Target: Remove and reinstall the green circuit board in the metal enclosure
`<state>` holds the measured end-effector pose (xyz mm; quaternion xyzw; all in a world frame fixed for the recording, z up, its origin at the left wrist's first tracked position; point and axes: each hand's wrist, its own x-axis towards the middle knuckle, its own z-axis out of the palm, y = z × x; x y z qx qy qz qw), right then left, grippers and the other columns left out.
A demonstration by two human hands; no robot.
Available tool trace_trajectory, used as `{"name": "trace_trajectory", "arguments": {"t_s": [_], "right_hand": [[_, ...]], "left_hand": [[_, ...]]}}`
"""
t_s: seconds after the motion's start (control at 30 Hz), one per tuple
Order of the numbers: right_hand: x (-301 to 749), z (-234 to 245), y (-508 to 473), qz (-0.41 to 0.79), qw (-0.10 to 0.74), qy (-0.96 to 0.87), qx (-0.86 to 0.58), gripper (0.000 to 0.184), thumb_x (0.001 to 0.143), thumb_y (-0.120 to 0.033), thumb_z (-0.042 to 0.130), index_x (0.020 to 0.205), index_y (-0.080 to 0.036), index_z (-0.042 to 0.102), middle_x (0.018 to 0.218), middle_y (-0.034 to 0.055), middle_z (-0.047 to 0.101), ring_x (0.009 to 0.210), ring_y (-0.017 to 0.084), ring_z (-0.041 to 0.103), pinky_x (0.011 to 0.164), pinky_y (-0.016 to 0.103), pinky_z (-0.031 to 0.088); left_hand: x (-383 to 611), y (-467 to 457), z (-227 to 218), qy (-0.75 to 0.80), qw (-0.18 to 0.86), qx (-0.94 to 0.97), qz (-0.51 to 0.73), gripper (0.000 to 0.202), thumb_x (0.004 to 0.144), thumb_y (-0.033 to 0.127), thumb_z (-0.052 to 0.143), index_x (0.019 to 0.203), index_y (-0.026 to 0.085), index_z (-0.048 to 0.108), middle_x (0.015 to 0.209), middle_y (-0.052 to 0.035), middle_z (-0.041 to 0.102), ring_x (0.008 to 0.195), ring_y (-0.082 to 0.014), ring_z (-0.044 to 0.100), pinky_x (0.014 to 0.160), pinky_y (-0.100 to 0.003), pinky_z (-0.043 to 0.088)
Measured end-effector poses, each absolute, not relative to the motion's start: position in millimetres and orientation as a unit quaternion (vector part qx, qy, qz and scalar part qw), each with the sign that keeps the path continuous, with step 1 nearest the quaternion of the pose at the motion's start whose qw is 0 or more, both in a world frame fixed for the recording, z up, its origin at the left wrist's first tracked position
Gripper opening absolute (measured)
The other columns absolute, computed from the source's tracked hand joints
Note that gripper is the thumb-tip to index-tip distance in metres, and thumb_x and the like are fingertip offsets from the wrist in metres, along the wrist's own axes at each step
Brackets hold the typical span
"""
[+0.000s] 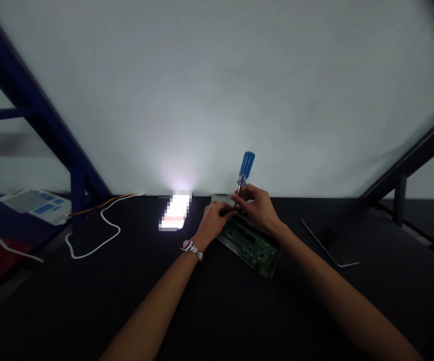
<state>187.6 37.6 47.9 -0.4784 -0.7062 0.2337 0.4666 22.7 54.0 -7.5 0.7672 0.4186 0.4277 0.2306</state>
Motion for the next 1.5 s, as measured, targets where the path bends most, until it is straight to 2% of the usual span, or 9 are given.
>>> {"name": "trace_trajectory", "arguments": {"t_s": [0.1, 0.23, 0.37, 0.43, 0.53, 0.63, 0.93, 1.2, 1.5], "right_hand": [[189, 48, 39, 0.236, 0.468, -0.703, -0.481, 0.021, 0.087, -0.039, 0.061, 0.081, -0.019, 0.063, 0.072, 0.0031, 0.068, 0.065, 0.016, 0.063, 0.063, 0.032, 0.053], [190, 53, 37, 0.29, 0.439, -0.72, -0.452, 0.023, 0.09, -0.032, 0.054, 0.104, -0.018, 0.066, 0.088, 0.0068, 0.073, 0.061, 0.015, 0.064, 0.063, 0.034, 0.054], [190, 56, 34, 0.302, 0.425, -0.729, -0.444, 0.035, 0.09, -0.029, 0.054, 0.122, -0.019, 0.061, 0.108, 0.011, 0.071, 0.07, 0.016, 0.067, 0.067, 0.035, 0.055], [191, 54, 35, 0.256, 0.427, -0.731, -0.467, 0.034, 0.085, -0.03, 0.061, 0.116, -0.018, 0.064, 0.104, 0.0099, 0.072, 0.072, 0.017, 0.066, 0.068, 0.033, 0.053], [192, 48, 38, 0.193, 0.409, -0.738, -0.501, 0.016, 0.082, -0.033, 0.065, 0.083, -0.017, 0.067, 0.076, 0.005, 0.071, 0.066, 0.017, 0.063, 0.064, 0.031, 0.049], [194, 45, 40, 0.166, 0.398, -0.748, -0.504, 0.024, 0.086, -0.034, 0.061, 0.068, -0.018, 0.063, 0.065, 0.0032, 0.067, 0.062, 0.016, 0.06, 0.061, 0.029, 0.045], [203, 46, 33, 0.327, 0.466, -0.672, -0.473, 0.026, 0.09, -0.043, 0.056, 0.093, -0.019, 0.065, 0.08, 0.0057, 0.07, 0.069, 0.019, 0.066, 0.056, 0.03, 0.055], [214, 23, 7, 0.477, 0.577, -0.512, -0.421, 0.032, 0.083, -0.049, 0.066, 0.09, -0.018, 0.06, 0.094, 0.0095, 0.072, 0.078, 0.022, 0.071, 0.053, 0.03, 0.06], [215, 9, 0, 0.52, 0.601, -0.451, -0.407, 0.032, 0.081, -0.046, 0.07, 0.089, -0.017, 0.059, 0.092, 0.0094, 0.074, 0.076, 0.022, 0.073, 0.051, 0.029, 0.06]], "left_hand": [[22, 54, -7, 0.411, 0.228, 0.775, 0.423, 0.013, 0.083, 0.031, 0.069, 0.093, 0.024, 0.074, 0.082, -0.0035, 0.069, 0.087, -0.0218, 0.06, 0.08, -0.036, 0.049], [18, 56, -7, 0.393, 0.239, 0.794, 0.397, 0.022, 0.088, 0.03, 0.061, 0.108, 0.027, 0.072, 0.087, -0.0038, 0.068, 0.085, -0.0205, 0.06, 0.078, -0.035, 0.049], [18, 57, -9, 0.398, 0.246, 0.791, 0.393, 0.017, 0.088, 0.032, 0.062, 0.099, 0.027, 0.074, 0.084, -0.0036, 0.067, 0.081, -0.0196, 0.06, 0.077, -0.035, 0.049], [20, 56, -11, 0.409, 0.242, 0.779, 0.409, 0.015, 0.085, 0.032, 0.066, 0.096, 0.025, 0.074, 0.084, -0.0035, 0.067, 0.083, -0.02, 0.061, 0.079, -0.035, 0.049], [22, 55, -11, 0.42, 0.233, 0.77, 0.42, 0.013, 0.082, 0.032, 0.07, 0.091, 0.024, 0.073, 0.083, -0.0034, 0.069, 0.086, -0.0211, 0.06, 0.08, -0.035, 0.049], [20, 54, -6, 0.411, 0.231, 0.776, 0.419, 0.015, 0.082, 0.032, 0.07, 0.095, 0.024, 0.072, 0.089, -0.0034, 0.071, 0.093, -0.0221, 0.059, 0.082, -0.037, 0.049], [-10, 34, 9, 0.406, 0.224, 0.79, 0.402, 0.018, 0.09, 0.032, 0.058, 0.103, 0.025, 0.069, 0.099, -0.0042, 0.069, 0.096, -0.0225, 0.058, 0.084, -0.04, 0.048], [-11, 24, 6, 0.377, 0.228, 0.818, 0.368, 0.014, 0.083, 0.029, 0.066, 0.096, 0.024, 0.07, 0.092, -0.0046, 0.068, 0.092, -0.0224, 0.056, 0.08, -0.038, 0.046], [-9, 24, 0, 0.375, 0.23, 0.821, 0.364, 0.007, 0.084, 0.028, 0.065, 0.086, 0.023, 0.071, 0.084, -0.0036, 0.067, 0.083, -0.02, 0.056, 0.076, -0.036, 0.046]]}}
